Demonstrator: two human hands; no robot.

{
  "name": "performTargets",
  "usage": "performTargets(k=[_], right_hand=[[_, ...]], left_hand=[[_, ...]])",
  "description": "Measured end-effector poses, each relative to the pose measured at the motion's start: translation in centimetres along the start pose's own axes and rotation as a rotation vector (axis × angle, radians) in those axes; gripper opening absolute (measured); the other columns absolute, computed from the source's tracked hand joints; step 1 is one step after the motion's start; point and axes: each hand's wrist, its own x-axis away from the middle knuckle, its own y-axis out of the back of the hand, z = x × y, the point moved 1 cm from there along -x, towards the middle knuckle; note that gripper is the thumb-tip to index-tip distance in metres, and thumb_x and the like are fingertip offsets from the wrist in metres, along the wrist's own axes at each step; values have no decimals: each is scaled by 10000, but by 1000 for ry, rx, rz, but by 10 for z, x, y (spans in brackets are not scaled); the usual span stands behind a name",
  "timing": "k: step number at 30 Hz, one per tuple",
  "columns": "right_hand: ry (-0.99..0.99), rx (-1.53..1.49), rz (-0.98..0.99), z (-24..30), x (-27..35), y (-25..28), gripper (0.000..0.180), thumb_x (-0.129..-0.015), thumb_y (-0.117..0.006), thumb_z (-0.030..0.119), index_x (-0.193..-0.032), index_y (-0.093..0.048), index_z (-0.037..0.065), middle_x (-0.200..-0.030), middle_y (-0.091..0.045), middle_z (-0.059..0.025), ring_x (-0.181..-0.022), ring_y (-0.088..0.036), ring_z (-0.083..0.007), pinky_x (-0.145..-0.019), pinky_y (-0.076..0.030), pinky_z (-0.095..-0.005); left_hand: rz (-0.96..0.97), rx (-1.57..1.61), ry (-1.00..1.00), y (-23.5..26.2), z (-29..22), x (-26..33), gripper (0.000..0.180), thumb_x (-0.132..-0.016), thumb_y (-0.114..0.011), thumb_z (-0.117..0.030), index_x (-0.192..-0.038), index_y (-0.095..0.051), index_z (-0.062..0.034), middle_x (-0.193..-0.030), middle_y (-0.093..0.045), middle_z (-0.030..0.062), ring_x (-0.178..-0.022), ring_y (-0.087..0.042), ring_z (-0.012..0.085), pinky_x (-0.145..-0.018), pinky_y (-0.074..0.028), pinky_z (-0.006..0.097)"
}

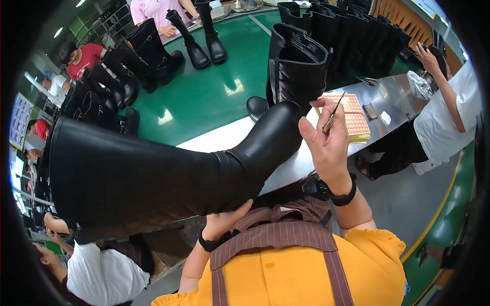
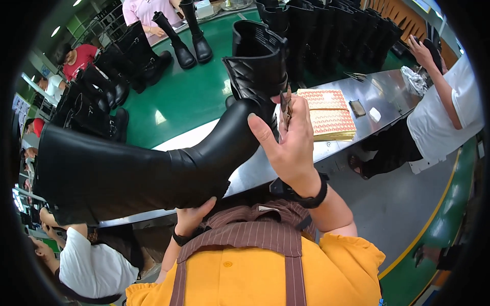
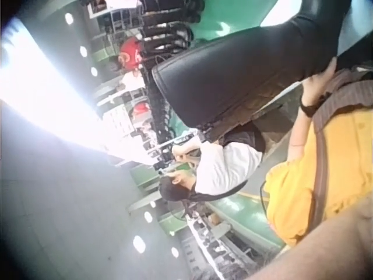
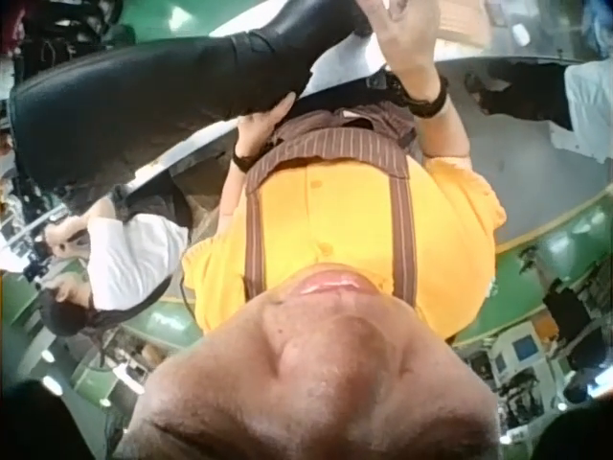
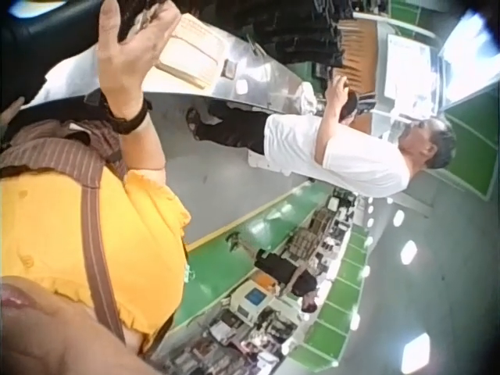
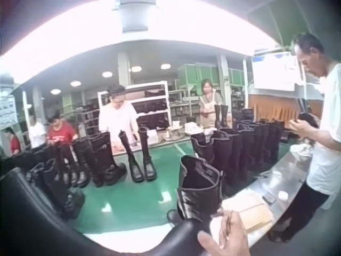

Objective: The recorder is inspecting, cleaning, and adjusting buckles on black boots at a factory production line.

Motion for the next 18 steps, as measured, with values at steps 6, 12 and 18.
performTargets(k=[6,12,18], right_hand=[[-16,-119,-64,26,-10,-13,407,-802,-766,245,-979,-498,-3,-788,-526,-57,-686,-513,-152,-648,-449,-284],[54,77,34,25,10,-4,481,-720,-826,259,-951,-479,17,-812,-543,-86,-787,-592,-191,-710,-464,-304],[183,22,-4,21,7,0,303,-847,-695,189,-897,-446,24,-852,-586,-141,-815,-605,-241,-713,-463,-319]], left_hand=[[252,238,347,3,6,13,462,-805,-755,-170,-1199,-595,9,-1198,-617,78,-1067,-584,143,-950,-447,265],[287,378,523,2,-15,12,378,-905,-623,-177,-1233,-571,5,-1252,-582,75,-1118,-557,131,-994,-428,261],[265,160,239,2,-26,6,429,-869,-676,-177,-1237,-564,13,-1284,-565,76,-1130,-562,143,-983,-438,261]])
